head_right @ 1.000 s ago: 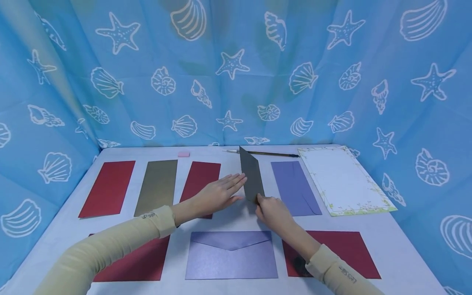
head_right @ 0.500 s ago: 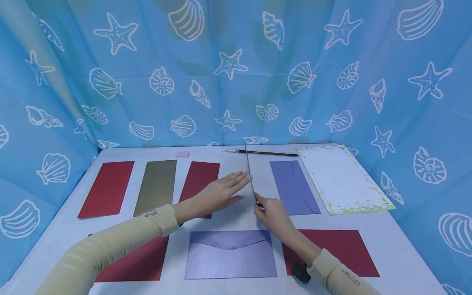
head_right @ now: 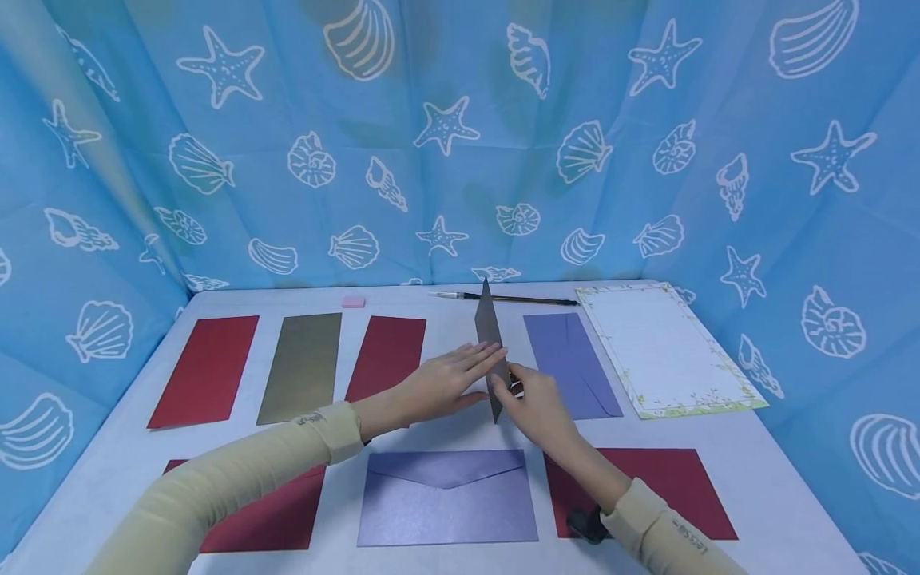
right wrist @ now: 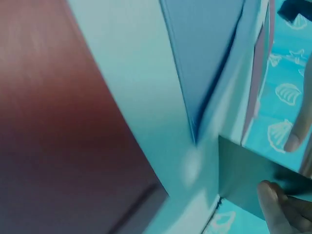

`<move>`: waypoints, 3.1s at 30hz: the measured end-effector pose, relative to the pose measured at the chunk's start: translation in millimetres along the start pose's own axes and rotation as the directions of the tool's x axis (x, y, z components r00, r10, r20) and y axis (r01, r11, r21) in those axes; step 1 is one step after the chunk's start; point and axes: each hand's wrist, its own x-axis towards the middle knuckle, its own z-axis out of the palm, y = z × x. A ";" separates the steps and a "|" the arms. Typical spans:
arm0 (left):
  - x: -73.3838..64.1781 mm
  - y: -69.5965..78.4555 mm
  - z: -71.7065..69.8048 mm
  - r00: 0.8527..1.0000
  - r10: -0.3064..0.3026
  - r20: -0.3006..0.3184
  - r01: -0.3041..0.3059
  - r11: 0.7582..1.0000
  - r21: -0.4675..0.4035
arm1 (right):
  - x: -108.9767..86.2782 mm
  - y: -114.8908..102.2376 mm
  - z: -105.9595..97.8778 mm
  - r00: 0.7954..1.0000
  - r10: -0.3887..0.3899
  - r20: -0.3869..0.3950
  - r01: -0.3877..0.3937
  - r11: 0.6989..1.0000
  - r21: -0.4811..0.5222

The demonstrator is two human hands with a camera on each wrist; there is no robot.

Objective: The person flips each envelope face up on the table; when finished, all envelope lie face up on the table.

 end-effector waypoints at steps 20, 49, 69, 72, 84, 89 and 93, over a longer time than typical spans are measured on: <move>-22.8 -4.9 -1.2 0.931 -0.101 0.352 0.095 0.995 0.033 | 4.7 29.6 -16.3 0.993 0.114 0.038 -0.116 0.992 0.043; -36.4 -7.6 6.6 0.839 -0.205 0.504 0.248 0.969 -0.019 | -1.8 37.0 3.6 0.959 0.166 0.231 -0.149 0.985 -0.089; -46.9 1.8 -2.1 0.861 -0.115 0.496 0.157 0.987 -0.045 | -27.5 23.7 1.4 0.882 -0.251 0.399 0.380 0.880 -0.286; -47.3 1.1 -1.0 0.858 -0.116 0.500 0.162 0.986 -0.049 | -28.2 22.3 1.2 0.875 -0.259 0.410 0.391 0.876 -0.282; -48.5 -3.5 1.0 0.849 -0.149 0.507 0.208 0.976 -0.061 | -27.6 21.4 4.9 0.875 -0.278 0.397 0.405 0.869 -0.286; -56.9 -3.7 -3.7 0.871 -0.137 0.472 0.205 0.974 -0.096 | -26.4 21.0 7.0 0.887 -0.247 0.390 0.374 0.880 -0.293; -68.0 -3.8 -11.7 0.893 -0.130 0.430 0.208 0.968 -0.139 | -25.3 20.0 7.7 0.906 -0.231 0.353 0.342 0.894 -0.291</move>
